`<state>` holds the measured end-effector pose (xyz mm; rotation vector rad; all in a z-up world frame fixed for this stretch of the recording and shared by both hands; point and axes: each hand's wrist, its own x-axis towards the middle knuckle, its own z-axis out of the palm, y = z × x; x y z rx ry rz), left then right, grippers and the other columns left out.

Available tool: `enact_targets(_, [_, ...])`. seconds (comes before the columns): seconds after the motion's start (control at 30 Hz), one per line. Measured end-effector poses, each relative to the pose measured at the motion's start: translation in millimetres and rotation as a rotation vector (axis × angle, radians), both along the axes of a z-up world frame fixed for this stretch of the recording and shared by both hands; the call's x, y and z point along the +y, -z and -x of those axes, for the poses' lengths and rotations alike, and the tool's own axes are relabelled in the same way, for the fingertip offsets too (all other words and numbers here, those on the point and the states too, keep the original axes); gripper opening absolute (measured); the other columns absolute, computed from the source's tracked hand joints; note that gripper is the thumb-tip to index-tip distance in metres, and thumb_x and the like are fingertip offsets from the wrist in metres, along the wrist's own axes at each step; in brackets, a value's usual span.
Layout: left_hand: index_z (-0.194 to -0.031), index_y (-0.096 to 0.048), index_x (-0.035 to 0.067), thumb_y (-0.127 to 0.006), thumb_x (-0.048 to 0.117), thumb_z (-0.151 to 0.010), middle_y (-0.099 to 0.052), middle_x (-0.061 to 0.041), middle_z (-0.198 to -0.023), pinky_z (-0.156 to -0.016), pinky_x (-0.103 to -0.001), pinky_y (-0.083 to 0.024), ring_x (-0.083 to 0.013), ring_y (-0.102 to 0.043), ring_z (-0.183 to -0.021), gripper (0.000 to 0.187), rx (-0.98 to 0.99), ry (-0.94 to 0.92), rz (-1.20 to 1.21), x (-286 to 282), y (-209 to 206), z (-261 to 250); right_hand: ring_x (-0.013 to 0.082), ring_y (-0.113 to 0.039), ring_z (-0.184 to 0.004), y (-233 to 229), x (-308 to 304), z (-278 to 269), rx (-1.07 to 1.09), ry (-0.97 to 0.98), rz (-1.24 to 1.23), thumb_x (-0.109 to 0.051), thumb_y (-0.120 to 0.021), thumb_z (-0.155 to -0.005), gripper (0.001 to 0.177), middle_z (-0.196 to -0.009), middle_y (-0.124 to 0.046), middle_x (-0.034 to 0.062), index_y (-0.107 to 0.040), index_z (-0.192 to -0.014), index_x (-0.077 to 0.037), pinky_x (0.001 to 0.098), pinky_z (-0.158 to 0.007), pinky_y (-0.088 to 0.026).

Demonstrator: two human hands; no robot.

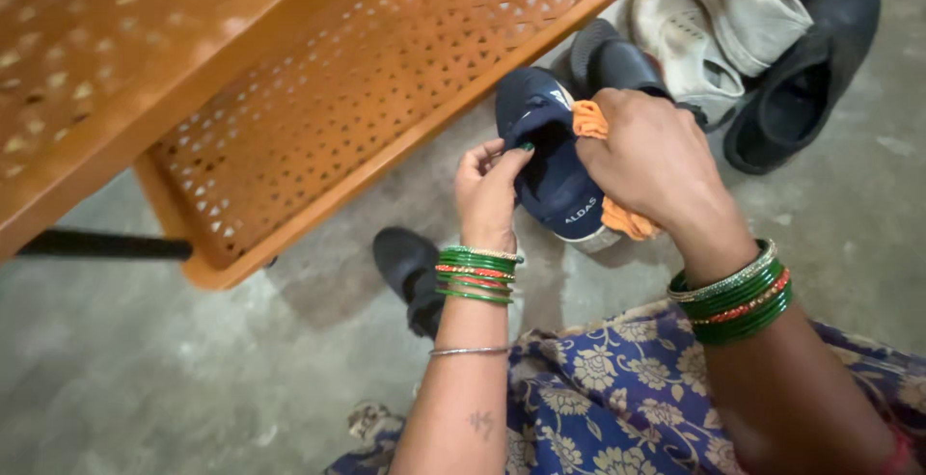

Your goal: The person wipes different parts of shoes with a cloth, handling them one at a time and placing them on a rack.

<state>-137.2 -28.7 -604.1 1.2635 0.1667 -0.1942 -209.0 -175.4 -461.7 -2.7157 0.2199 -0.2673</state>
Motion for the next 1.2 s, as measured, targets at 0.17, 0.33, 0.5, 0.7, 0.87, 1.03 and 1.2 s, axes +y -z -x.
enact_targets(0.17, [-0.112, -0.062, 0.007, -0.078, 0.012, -0.082, -0.065, 0.004, -0.087, -0.052, -0.019, -0.044, -0.0038, -0.059, -0.067, 0.034, 0.097, -0.005, 0.143, 45.8, -34.1, 40.2, 0.0476, -0.063, -0.096, -22.7, 37.0, 24.7, -0.029, -0.095, -0.061, -0.023, -0.066, -0.085, 0.026, -0.100, -0.067, 0.0241, -0.063, -0.095, 0.001, 0.0569, -0.081, -0.049])
enact_targets(0.33, [-0.113, -0.064, 0.004, -0.078, 0.011, -0.084, -0.064, 0.002, -0.087, -0.050, -0.019, -0.039, -0.0047, -0.054, -0.066, 0.033, -0.040, -0.039, 0.090, 76.0, -54.4, 58.4, 0.0467, -0.064, -0.097, -41.1, 60.8, 42.2, -0.099, -0.166, -0.036, -0.022, -0.066, -0.085, 0.025, -0.100, -0.068, 0.0233, -0.062, -0.094, 0.001, 0.0556, -0.083, -0.049])
enact_targets(0.5, [-0.113, -0.063, 0.007, -0.078, 0.008, -0.081, -0.065, 0.000, -0.091, -0.054, -0.020, -0.042, -0.0063, -0.059, -0.073, 0.036, -0.113, -0.117, 0.075, 96.5, -68.7, 69.5, 0.0461, -0.064, -0.098, -61.6, 79.6, 54.3, -0.152, -0.226, -0.039, -0.021, -0.065, -0.086, 0.025, -0.098, -0.067, 0.0242, -0.061, -0.093, 0.002, 0.0558, -0.084, -0.048])
enact_targets(0.7, [-0.129, -0.064, -0.007, -0.077, 0.008, -0.091, -0.072, -0.012, -0.120, -0.100, -0.033, -0.053, -0.0184, -0.069, -0.111, 0.044, -0.194, 0.104, 0.341, 127.0, -83.0, 84.0, 0.0473, -0.062, -0.098, -93.4, 97.7, 69.7, -0.219, -0.257, -0.051, -0.022, -0.065, -0.087, 0.026, -0.097, -0.067, 0.0257, -0.061, -0.093, 0.003, 0.0567, -0.085, -0.047])
enact_targets(0.87, [-0.145, -0.053, 0.006, -0.072, 0.018, -0.093, -0.065, -0.007, -0.134, -0.104, -0.042, -0.054, -0.0202, -0.066, -0.121, 0.056, -0.121, 0.364, 0.582, 154.2, -133.9, 98.6, 0.0490, -0.061, -0.099, -114.7, 105.5, 80.1, -0.269, -0.292, -0.084, -0.023, -0.065, -0.087, 0.027, -0.097, -0.067, 0.0268, -0.062, -0.097, 0.002, 0.0575, -0.086, -0.047])
enact_targets(1.03, [-0.149, -0.043, 0.022, -0.073, 0.025, -0.087, -0.064, -0.006, -0.131, -0.094, -0.051, -0.054, -0.0257, -0.065, -0.114, 0.069, -0.097, 0.290, 0.495, 179.1, -168.9, 110.3, 0.0473, -0.064, -0.104, -119.4, 106.0, 67.6, -0.281, -0.365, -0.176, -0.019, -0.067, -0.085, 0.032, -0.103, -0.069, 0.0277, -0.064, -0.108, 0.002, 0.0526, -0.089, -0.050])
enact_targets(1.2, [-0.142, -0.047, 0.018, -0.074, 0.017, -0.082, -0.064, -0.002, -0.128, -0.096, -0.058, -0.053, -0.0227, -0.063, -0.118, 0.066, -0.018, 0.263, 0.266, 170.3, -127.1, 109.0, 0.0454, -0.065, -0.102, -71.9, 107.7, 60.4, -0.108, -0.359, -0.213, -0.020, -0.071, -0.082, 0.038, -0.102, -0.069, 0.0272, -0.063, -0.113, 0.002, 0.0499, -0.086, -0.051])
